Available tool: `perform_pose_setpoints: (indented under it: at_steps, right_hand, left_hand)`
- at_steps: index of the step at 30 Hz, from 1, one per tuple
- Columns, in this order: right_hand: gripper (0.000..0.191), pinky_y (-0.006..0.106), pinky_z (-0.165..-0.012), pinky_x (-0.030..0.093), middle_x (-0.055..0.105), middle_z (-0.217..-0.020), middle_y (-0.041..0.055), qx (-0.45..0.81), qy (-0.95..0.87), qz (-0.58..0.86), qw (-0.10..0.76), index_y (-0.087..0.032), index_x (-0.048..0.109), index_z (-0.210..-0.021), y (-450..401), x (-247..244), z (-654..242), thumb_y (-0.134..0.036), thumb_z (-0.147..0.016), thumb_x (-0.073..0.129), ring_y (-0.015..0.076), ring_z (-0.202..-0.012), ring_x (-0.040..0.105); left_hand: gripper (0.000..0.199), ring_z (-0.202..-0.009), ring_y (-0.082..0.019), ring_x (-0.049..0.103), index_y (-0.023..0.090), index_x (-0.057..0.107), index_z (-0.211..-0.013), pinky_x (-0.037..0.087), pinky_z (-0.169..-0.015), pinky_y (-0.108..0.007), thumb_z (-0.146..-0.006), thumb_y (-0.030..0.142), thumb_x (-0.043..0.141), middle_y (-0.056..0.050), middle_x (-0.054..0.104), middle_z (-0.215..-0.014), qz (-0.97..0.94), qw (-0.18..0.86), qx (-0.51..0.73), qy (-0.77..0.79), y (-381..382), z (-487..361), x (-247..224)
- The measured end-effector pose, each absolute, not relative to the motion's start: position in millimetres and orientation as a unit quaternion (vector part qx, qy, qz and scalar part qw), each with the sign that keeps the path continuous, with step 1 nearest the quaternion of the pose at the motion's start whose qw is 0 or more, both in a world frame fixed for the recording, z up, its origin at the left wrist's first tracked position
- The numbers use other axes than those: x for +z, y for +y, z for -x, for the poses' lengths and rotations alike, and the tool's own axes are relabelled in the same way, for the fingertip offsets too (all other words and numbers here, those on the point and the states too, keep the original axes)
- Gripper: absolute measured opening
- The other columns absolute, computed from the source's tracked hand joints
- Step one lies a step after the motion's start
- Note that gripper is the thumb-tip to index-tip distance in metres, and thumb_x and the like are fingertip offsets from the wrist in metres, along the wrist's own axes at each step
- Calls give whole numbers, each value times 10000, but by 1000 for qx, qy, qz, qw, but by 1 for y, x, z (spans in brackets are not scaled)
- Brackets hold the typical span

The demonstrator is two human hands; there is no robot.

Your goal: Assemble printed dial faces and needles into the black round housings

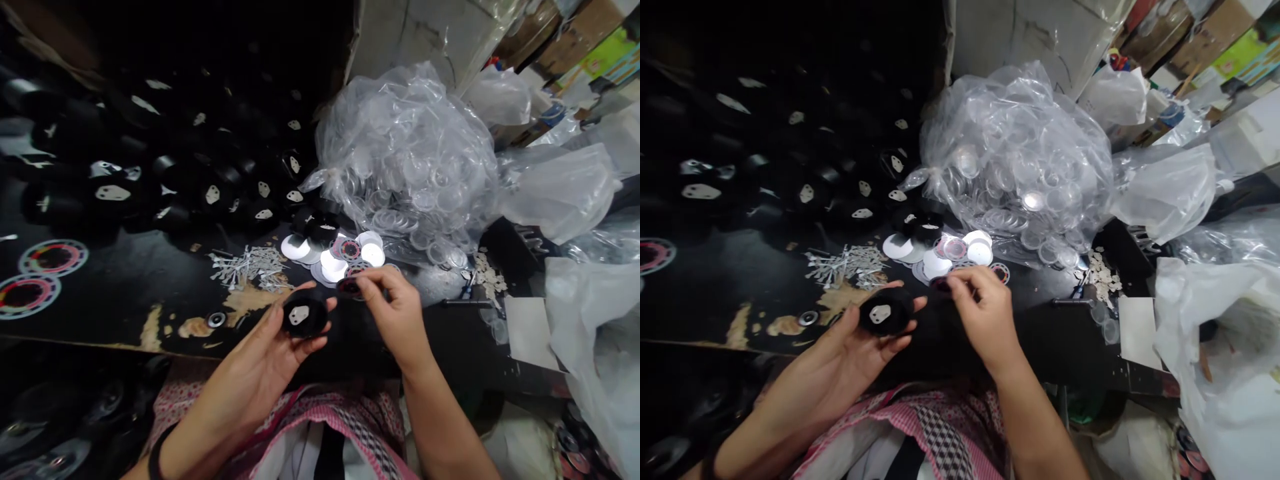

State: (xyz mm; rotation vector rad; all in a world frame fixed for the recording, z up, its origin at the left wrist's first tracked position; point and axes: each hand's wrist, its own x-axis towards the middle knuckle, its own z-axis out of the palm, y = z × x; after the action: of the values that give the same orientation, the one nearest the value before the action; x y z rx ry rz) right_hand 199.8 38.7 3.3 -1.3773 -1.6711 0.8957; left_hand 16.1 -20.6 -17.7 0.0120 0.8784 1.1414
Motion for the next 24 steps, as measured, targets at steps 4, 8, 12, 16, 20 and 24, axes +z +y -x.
perform_pose_setpoints:
  at_steps: [4,8,12,16,20,24]
  right_hand:
    - [125,254,-713,513,728,-843,2,399,-648,535,367,-208,702,-902,29,14,-179,-266,-944,599,145,-769,667]
    - [74,260,-789,503,716,-898,9,403,-679,509,342,-207,690,-914,28,17,-165,-202,-926,616,145,-848,658]
    - [25,239,-732,480,669,-881,-1,409,-673,526,319,-201,645,-880,28,18,-158,-192,-903,651,125,-803,619]
    - [80,246,-691,455,631,-826,-14,438,-653,547,287,-204,606,-831,29,19,-160,-210,-887,662,122,-761,588]
    - [122,242,-603,427,599,-737,-35,526,-586,548,281,-211,567,-808,30,17,-162,-244,-869,667,111,-653,548]
    - [156,231,-530,401,567,-685,-53,588,-541,532,280,-212,544,-795,33,14,-163,-272,-845,679,93,-558,504]
  left_hand:
    - [270,-1009,-207,719,235,757,-1105,622,-831,-285,-894,395,704,-69,763,-1150,-7,706,552,444,-18,-17,-17]
    - [279,-1007,-211,717,245,798,-990,619,-815,-247,-777,425,820,-40,776,-1083,-52,693,553,459,-22,-20,-19]
    - [313,-1219,-250,638,330,784,-1084,602,-883,-249,-794,445,803,-4,720,-1272,-115,696,537,462,-26,-20,-23]
    - [347,-1290,-271,589,359,742,-1184,584,-953,-299,-844,428,760,0,662,-1375,-167,710,509,458,-27,-15,-29]
    - [303,-1199,-224,656,360,747,-1177,568,-943,-243,-879,412,726,0,707,-1305,-179,718,511,438,-29,-14,-34]
    - [259,-1149,-194,683,359,759,-1150,559,-941,-223,-900,402,702,6,729,-1263,-181,723,516,423,-31,-15,-37]
